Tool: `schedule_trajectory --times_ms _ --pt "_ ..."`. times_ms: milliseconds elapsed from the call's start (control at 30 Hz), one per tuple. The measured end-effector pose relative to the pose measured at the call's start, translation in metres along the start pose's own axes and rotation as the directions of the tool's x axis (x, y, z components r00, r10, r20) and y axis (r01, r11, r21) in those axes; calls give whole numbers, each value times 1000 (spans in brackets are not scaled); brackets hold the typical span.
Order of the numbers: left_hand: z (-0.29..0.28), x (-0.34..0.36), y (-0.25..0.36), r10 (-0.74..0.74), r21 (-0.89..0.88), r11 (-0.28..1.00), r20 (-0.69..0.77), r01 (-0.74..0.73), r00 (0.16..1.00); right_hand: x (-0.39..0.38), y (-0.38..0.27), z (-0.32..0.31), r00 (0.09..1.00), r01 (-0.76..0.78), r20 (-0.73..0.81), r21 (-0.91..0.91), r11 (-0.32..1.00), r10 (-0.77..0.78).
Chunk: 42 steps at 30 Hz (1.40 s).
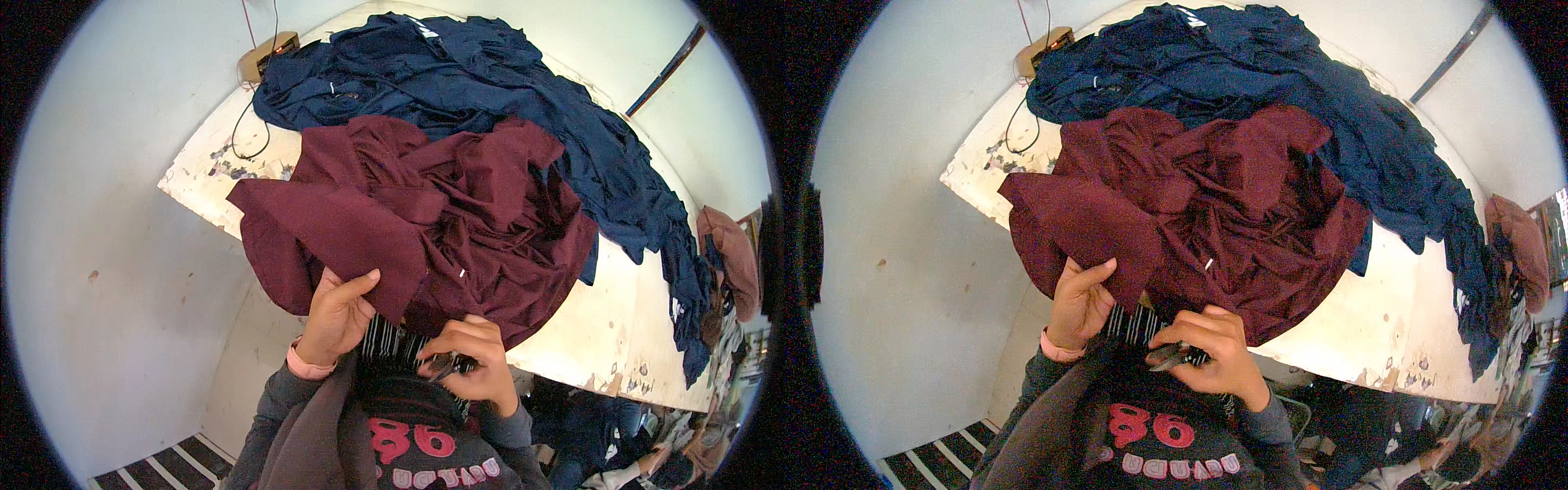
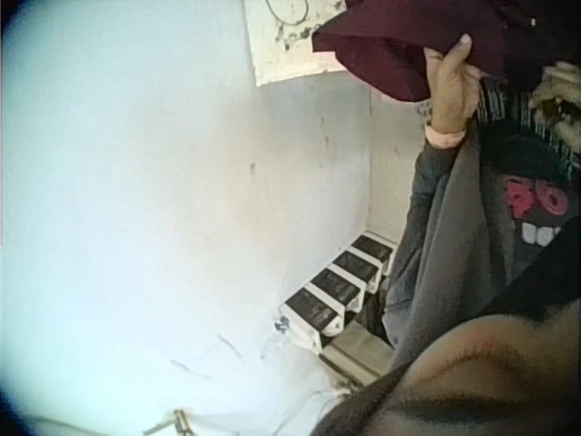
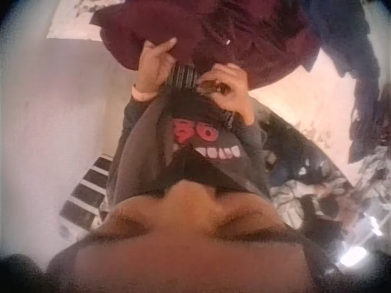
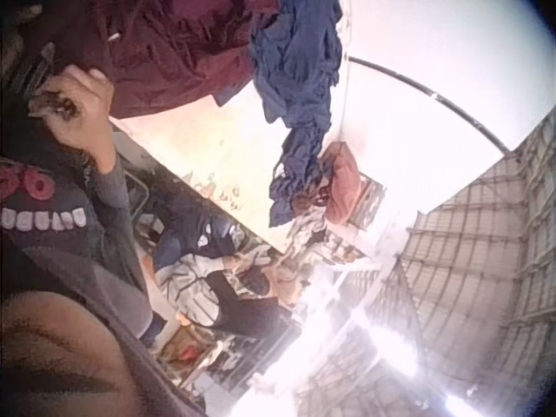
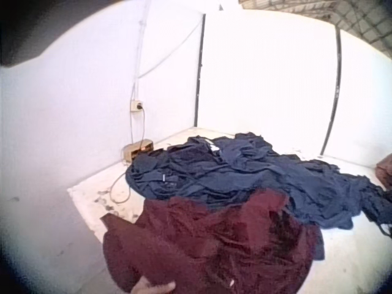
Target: The person uses a small knife to cut a maroon long-sleeved shirt on a table. They repeatedly lift, fold, and cut sections of the fabric, including the sleeves and body, while other garments lie nearby.
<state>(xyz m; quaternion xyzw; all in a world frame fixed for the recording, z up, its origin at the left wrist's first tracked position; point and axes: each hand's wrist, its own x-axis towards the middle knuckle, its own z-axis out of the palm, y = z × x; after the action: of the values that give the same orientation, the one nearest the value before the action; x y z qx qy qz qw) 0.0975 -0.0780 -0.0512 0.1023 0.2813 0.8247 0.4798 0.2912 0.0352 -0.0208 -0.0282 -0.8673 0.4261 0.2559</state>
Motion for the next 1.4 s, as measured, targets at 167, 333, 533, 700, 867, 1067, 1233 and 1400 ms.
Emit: schedule_trajectory --times_ms 167,333,533,700,867,1067,1233,1400 --pt "14 -2 -4 -46 17 999 41 45 998 2 -25 2 983 -54 -174 -542 839 -49" --pt "20 -6 -6 -92 58 994 71 88 993 12 -27 -4 985 50 -51 -824 564 -162" --pt "21 -9 -9 -109 47 993 99 105 989 18 -34 -2 987 87 -4 -821 565 -158" --pt "17 -9 -7 -138 36 990 132 135 982 21 -36 1 988 69 -26 -815 576 -155" --pt "18 -8 -5 -122 28 992 101 120 987 22 -31 0 977 72 -74 -769 635 -200" --pt "-2 -4 -8 3 223 975 67 -18 998 -3 -4 -11 958 -267 -255 -620 738 132" --pt "0 -10 4 -44 98 994 36 40 998 -35 46 -51 758 -616 -639 -634 467 133" --pt "14 -15 1 -42 107 993 -11 43 999 3 -4 -22 866 -237 -500 -416 878 -3"
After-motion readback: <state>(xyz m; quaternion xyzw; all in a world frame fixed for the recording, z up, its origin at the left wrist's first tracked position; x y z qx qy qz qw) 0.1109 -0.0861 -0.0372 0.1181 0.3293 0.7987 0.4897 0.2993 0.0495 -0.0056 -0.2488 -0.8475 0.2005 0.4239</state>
